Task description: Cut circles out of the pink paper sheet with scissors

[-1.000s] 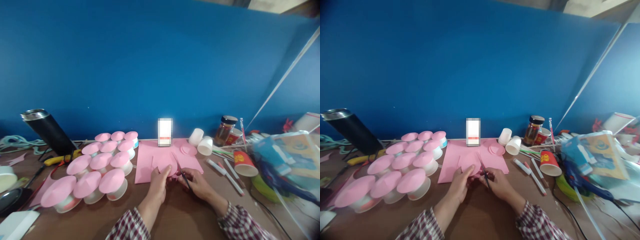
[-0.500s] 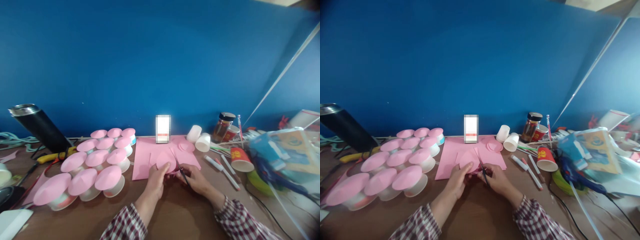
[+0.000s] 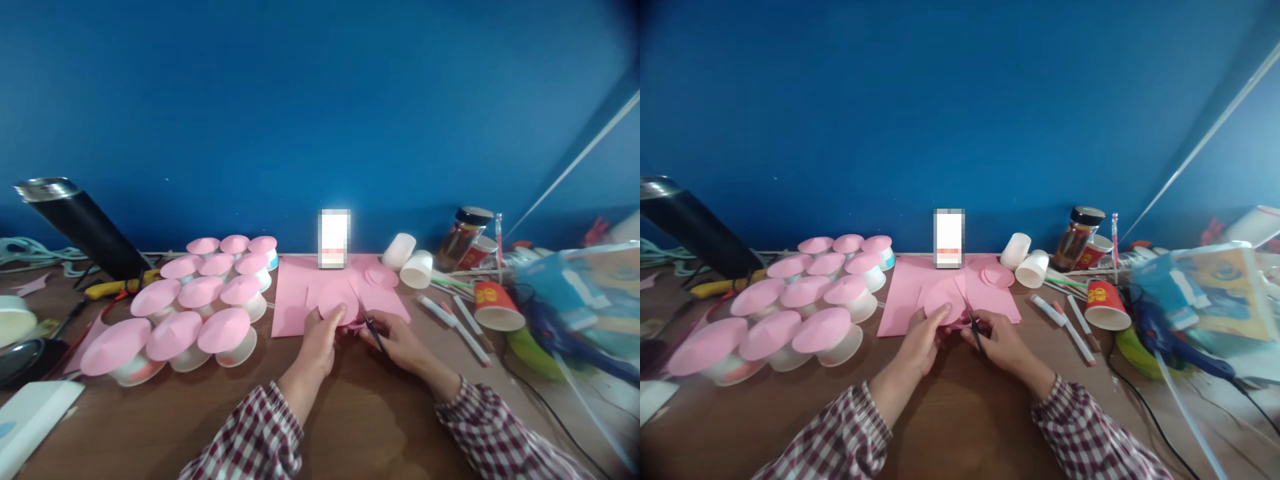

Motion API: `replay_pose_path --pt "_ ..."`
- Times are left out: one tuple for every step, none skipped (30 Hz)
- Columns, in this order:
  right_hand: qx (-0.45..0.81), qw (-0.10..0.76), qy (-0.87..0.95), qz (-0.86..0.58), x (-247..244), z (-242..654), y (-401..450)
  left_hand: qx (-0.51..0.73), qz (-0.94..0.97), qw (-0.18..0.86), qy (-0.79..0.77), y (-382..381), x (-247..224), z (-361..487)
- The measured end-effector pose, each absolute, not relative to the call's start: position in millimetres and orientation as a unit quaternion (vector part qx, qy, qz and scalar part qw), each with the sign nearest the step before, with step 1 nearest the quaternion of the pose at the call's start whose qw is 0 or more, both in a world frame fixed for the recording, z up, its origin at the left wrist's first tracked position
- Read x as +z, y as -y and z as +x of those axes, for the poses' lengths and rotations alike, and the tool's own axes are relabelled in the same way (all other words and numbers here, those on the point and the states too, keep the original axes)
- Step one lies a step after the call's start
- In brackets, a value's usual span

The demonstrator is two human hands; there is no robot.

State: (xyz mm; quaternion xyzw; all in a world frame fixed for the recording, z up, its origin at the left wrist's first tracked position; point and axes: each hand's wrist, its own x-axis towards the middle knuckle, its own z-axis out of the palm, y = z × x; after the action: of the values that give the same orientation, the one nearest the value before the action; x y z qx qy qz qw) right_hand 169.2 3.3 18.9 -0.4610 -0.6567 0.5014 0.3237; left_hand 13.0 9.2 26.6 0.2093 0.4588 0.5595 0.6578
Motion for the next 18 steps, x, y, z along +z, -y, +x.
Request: replay_pose_path --pt "0.503 0.321 0.656 -0.462 19 169 -3 0.559 0.212 0.657 -0.458 -9 26 13" --pt "0.505 0.32 0.655 -0.462 20 168 -3 0.56 0.216 0.656 -0.457 -9 25 13" --pt "0.507 0.32 0.653 -0.462 21 168 -3 0.561 0.219 0.657 -0.454 -9 25 13" --pt "0.509 0.321 0.652 -0.461 21 168 -3 0.563 0.223 0.657 -0.45 -9 24 13" --pt "0.51 0.322 0.651 -0.461 22 167 -3 0.566 0.226 0.657 -0.445 -8 23 13" --pt "0.51 0.322 0.651 -0.461 23 167 -3 0.568 0.229 0.657 -0.441 -8 23 13" --pt "0.51 0.322 0.651 -0.461 23 167 -3 0.568 0.229 0.657 -0.439 -8 23 14" --pt "0.51 0.322 0.65 -0.462 24 166 -3 0.568 0.229 0.657 -0.44 -8 23 14" --pt "0.511 0.322 0.648 -0.463 24 166 -2 0.566 0.228 0.658 -0.442 -9 22 14" --pt "0.513 0.322 0.647 -0.463 25 166 -2 0.563 0.226 0.66 -0.443 -9 22 14" --pt "0.515 0.322 0.645 -0.463 26 165 -2 0.56 0.225 0.662 -0.444 -9 22 14" --pt "0.517 0.322 0.643 -0.464 26 165 -2 0.556 0.224 0.666 -0.445 -9 22 13" --pt "0.519 0.323 0.641 -0.465 27 164 -2 0.552 0.224 0.669 -0.444 -9 22 13" --pt "0.519 0.323 0.64 -0.466 28 164 -2 0.55 0.224 0.672 -0.443 -10 22 13" --pt "0.518 0.324 0.638 -0.468 29 163 -2 0.549 0.224 0.673 -0.443 -10 22 13" --pt "0.517 0.324 0.637 -0.47 30 163 -2 0.548 0.225 0.673 -0.443 -10 22 13" --pt "0.518 0.324 0.637 -0.471 30 163 -2 0.548 0.225 0.673 -0.444 -10 22 13" --pt "0.519 0.323 0.636 -0.47 30 163 -2 0.546 0.223 0.673 -0.446 -10 22 13"
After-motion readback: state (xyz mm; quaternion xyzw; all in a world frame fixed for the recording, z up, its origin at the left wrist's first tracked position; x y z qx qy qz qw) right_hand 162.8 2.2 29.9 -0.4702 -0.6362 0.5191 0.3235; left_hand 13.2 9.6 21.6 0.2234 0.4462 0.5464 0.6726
